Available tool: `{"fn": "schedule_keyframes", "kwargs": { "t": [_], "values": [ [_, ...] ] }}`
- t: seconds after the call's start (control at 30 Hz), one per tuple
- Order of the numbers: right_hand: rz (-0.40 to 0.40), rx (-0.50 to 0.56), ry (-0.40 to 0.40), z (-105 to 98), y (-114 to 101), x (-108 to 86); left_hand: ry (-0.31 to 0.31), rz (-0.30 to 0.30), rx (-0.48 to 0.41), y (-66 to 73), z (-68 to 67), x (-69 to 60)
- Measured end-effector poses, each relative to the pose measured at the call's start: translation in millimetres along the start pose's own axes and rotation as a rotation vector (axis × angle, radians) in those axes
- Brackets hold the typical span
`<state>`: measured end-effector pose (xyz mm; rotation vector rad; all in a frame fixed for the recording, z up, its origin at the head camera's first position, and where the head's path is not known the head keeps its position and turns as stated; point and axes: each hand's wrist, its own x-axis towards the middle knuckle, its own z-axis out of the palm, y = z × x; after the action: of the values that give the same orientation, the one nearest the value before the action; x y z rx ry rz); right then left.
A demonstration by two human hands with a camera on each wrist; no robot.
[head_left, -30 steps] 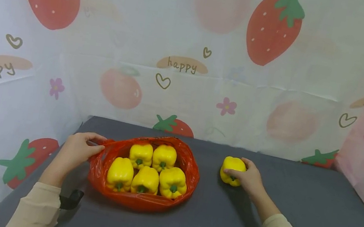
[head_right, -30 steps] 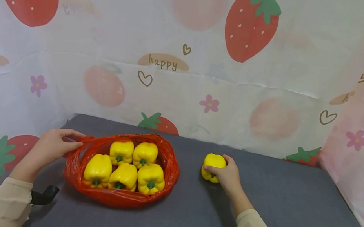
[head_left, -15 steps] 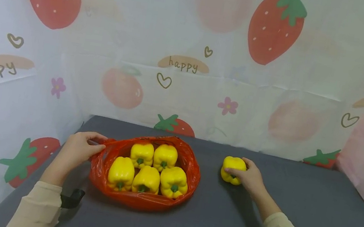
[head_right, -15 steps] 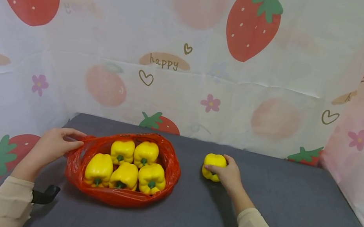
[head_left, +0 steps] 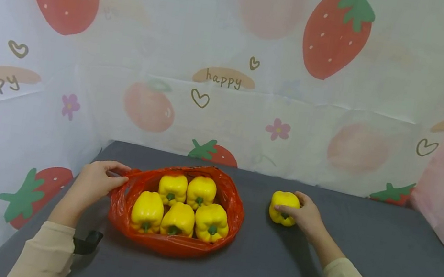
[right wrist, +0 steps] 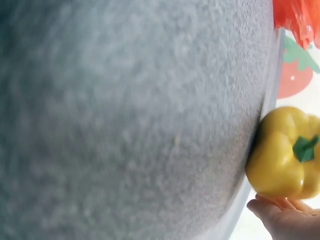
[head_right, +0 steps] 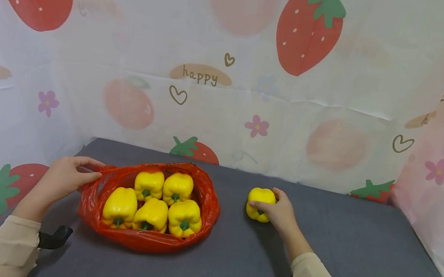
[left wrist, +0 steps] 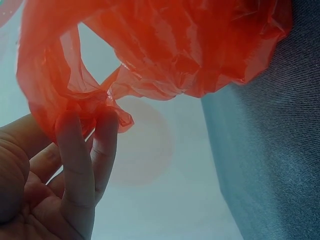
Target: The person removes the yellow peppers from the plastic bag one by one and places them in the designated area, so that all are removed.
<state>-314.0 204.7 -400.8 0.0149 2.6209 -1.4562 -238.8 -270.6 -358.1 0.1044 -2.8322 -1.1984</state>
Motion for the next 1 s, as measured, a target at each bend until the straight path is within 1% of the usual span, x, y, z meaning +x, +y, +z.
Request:
{"fn": "schedule_keyframes", "kwargs": {
  "t": [0.13, 0.27, 0.37, 0.47, 0.7, 0.8, 1.0],
  "values": [
    [-0.022, 0.025, 0.014, -3.9, -1.4, -2.0, -0.004, -0.007, 0.002, 0.0, 0.1, 0.2],
    [-0.038, 0.054, 0.084, -8.6, -6.0, -8.9, -0.004, -0.008, 0.005, 0.5, -0.3, 1.2],
    [-0.045, 0.054, 0.143, -10.8, -10.6, -16.0, -0.002, 0.001, 0.007, 1.1, -0.5, 2.0],
    [-0.053, 0.052, 0.168, -11.0, -15.2, -22.1, -0.003, 0.002, 0.007, 1.7, -1.0, 2.0],
    [-0.093, 0.087, 0.134, -5.8, -24.9, -34.4, -0.001, 0.013, 0.003, 1.5, -0.7, 1.2],
    [-0.124, 0.108, 0.116, -1.2, -28.3, -38.6, 0.004, 0.013, 0.001, 1.5, -0.6, 1.7],
    [-0.177, 0.119, 0.102, 7.7, -35.3, -45.4, 0.002, 0.004, -0.003, 2.5, -0.7, 0.2]
  ]
}}
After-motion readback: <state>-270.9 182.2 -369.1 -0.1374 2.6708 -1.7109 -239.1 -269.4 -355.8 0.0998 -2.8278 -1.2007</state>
